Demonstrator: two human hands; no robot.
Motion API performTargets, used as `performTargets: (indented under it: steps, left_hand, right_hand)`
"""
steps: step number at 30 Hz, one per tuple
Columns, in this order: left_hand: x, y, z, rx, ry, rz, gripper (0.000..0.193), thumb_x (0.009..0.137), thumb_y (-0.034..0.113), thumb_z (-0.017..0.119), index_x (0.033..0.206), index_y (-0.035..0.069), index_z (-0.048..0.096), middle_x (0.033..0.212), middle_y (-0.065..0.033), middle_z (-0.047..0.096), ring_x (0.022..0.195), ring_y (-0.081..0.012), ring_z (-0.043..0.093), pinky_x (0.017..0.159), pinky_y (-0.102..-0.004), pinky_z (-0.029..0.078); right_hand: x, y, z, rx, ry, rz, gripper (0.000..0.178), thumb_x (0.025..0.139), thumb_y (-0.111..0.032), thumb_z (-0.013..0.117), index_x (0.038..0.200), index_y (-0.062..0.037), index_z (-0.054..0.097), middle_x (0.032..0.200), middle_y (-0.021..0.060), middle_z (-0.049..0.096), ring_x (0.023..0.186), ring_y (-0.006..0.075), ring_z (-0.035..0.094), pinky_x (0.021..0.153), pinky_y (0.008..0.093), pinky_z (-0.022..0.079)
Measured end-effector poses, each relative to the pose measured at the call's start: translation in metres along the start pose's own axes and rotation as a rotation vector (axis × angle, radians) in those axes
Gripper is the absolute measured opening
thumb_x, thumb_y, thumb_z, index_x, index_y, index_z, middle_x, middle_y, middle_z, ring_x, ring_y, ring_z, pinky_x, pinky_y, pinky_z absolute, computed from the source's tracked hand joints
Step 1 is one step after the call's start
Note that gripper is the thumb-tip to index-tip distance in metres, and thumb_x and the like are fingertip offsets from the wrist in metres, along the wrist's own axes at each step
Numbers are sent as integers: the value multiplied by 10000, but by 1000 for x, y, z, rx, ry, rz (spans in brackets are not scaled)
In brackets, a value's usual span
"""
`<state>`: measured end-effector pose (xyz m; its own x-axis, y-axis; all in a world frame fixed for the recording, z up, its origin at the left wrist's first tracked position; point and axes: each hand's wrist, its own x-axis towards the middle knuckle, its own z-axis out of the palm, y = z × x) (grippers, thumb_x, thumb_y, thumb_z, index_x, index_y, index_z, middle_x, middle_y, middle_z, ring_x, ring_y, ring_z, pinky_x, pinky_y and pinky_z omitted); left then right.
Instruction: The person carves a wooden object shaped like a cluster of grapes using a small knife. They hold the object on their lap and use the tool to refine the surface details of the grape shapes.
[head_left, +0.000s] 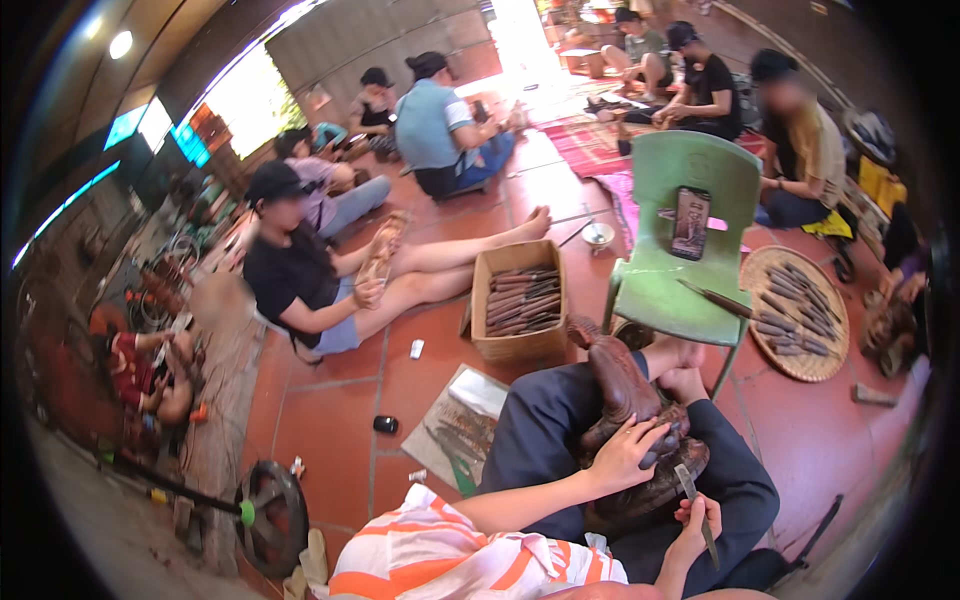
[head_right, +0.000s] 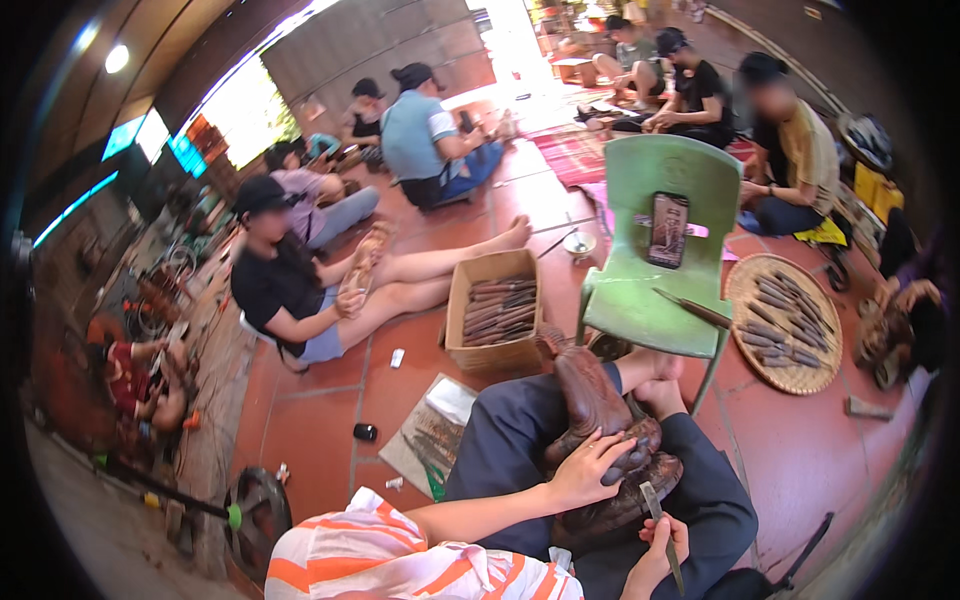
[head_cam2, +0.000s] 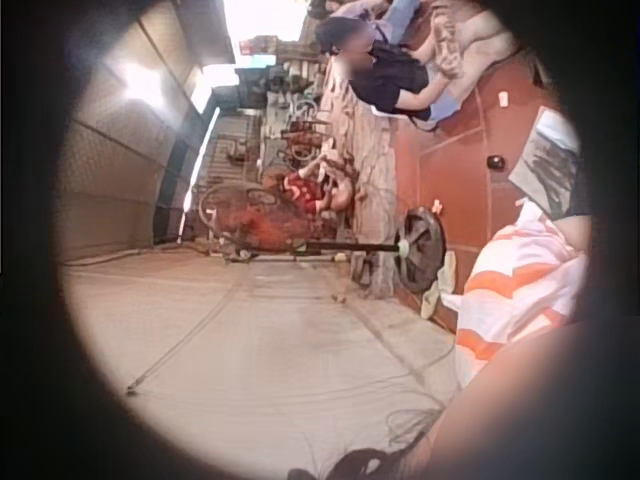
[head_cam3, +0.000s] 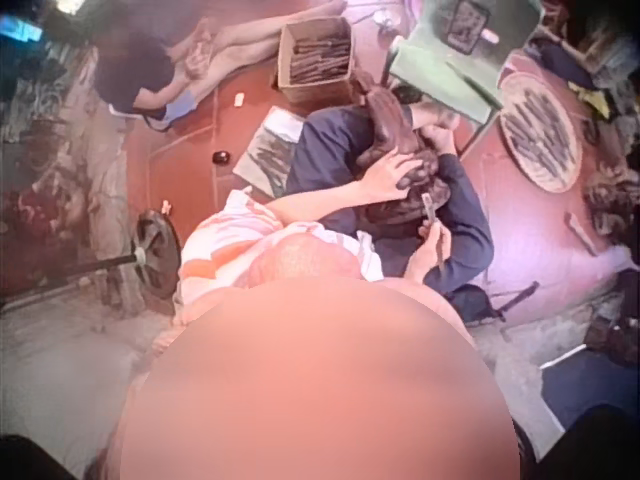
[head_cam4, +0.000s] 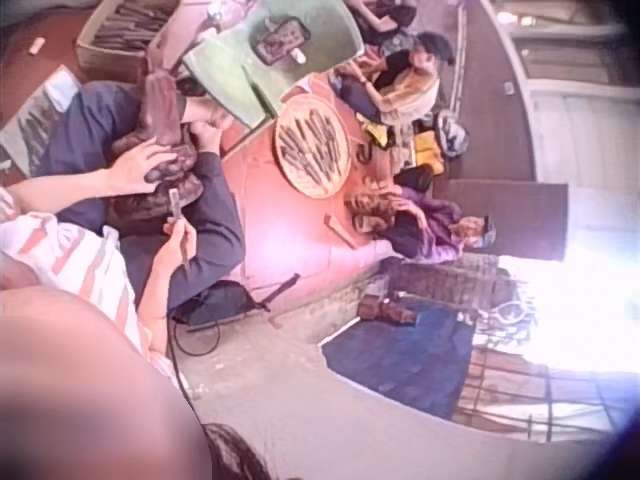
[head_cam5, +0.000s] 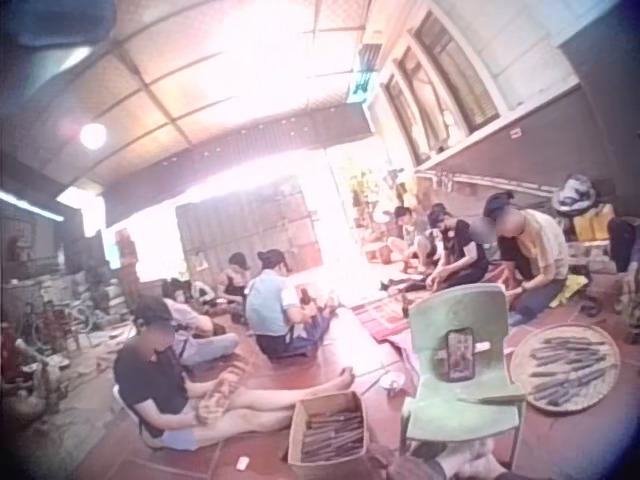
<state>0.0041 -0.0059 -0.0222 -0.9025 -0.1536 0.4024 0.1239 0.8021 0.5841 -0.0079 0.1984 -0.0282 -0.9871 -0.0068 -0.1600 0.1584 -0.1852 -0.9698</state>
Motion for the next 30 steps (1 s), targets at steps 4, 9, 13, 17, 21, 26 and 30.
performTargets:
  steps: [4,9,13,17,21,26,30]
  left_hand:
    - [3,-1,-3,-43,-28,39,820,661,121,744,1415,97,422,1353,-210,491,1271,-353,478,1139,-488,305]
    - [4,-8,-18,-72,-96,80,848,652,126,753,1427,100,409,1375,-224,469,1268,-358,477,1143,-487,297]
    - [3,-2,-10,-27,-26,25,784,674,141,757,1393,103,445,1347,-212,500,1249,-346,499,1131,-478,323]
    - [3,6,1,18,69,-28,696,687,132,752,1336,102,502,1276,-189,551,1213,-323,534,1112,-469,356]
    - [5,3,0,16,56,4,714,672,124,754,1339,100,502,1280,-188,545,1220,-326,527,1110,-474,357]
    - [5,-3,-10,-41,-43,42,796,646,127,770,1381,106,466,1360,-200,489,1271,-334,482,1129,-478,329]
    - [5,-7,-21,-64,-125,75,805,648,135,770,1389,106,458,1374,-205,477,1278,-336,478,1133,-476,323]
  right_hand:
    - [1,1,-4,32,-28,1,158,984,-142,551,1023,-13,634,803,56,661,632,71,585,580,198,509]
    - [-5,-11,5,87,-120,15,236,1006,-157,512,1119,18,622,895,90,681,706,90,620,629,211,538]
    - [0,-4,0,32,-116,35,291,1020,-208,483,1137,23,617,921,92,684,732,98,628,644,209,533]
    - [2,-6,0,-3,-54,39,309,1022,-220,474,1138,28,617,936,101,688,758,112,633,653,214,530]
    - [2,-8,0,23,-47,41,303,1020,-199,471,1128,42,619,946,123,691,766,124,636,656,223,530]
    - [2,-5,-4,48,-52,29,291,1015,-179,472,1115,47,626,900,121,695,713,120,633,646,221,527]
    - [-2,-7,-7,44,-54,48,288,1008,-171,475,1111,51,627,868,124,697,685,113,628,631,223,525]
